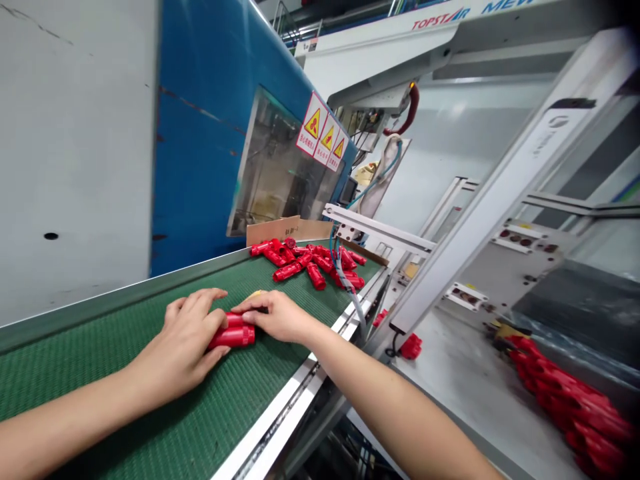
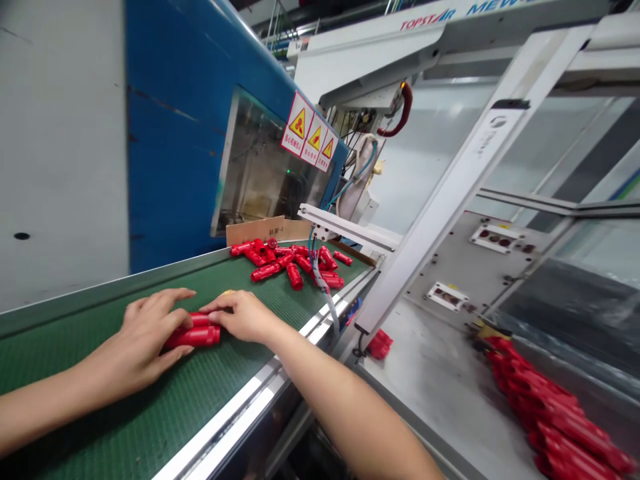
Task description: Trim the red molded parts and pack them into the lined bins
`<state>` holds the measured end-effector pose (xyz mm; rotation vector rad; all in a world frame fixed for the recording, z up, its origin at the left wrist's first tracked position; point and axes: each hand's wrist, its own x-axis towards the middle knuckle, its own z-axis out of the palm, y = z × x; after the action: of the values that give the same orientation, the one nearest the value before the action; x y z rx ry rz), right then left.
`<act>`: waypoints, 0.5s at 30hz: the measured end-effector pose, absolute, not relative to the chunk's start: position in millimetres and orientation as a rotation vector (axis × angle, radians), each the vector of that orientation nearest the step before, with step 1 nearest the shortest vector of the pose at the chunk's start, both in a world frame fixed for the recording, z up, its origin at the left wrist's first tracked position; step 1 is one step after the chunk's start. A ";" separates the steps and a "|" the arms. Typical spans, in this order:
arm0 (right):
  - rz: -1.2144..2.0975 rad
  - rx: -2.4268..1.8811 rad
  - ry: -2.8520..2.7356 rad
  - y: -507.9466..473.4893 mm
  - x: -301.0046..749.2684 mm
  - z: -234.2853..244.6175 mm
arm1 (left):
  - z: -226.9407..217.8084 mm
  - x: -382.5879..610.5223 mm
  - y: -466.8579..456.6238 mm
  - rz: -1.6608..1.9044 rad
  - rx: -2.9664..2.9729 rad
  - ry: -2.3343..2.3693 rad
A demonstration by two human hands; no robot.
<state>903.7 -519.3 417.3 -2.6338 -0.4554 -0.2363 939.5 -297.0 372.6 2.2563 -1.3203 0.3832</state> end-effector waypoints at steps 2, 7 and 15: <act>-0.261 -2.716 -0.451 -534.7 909.7 427.8 | 376.7 949.5 -300.8 0.191 2.232 -1.371; -0.461 -3.048 -0.253 -581.1 936.7 457.5 | 392.6 964.8 -305.8 -0.002 2.175 -1.449; -0.538 -3.268 -0.293 -559.5 937.7 445.4 | 387.0 944.6 -292.0 -0.090 2.230 -1.331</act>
<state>937.7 -559.5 445.4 -3.2684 -0.2928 -0.5383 944.6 -292.0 387.0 2.2302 -1.3307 -0.0896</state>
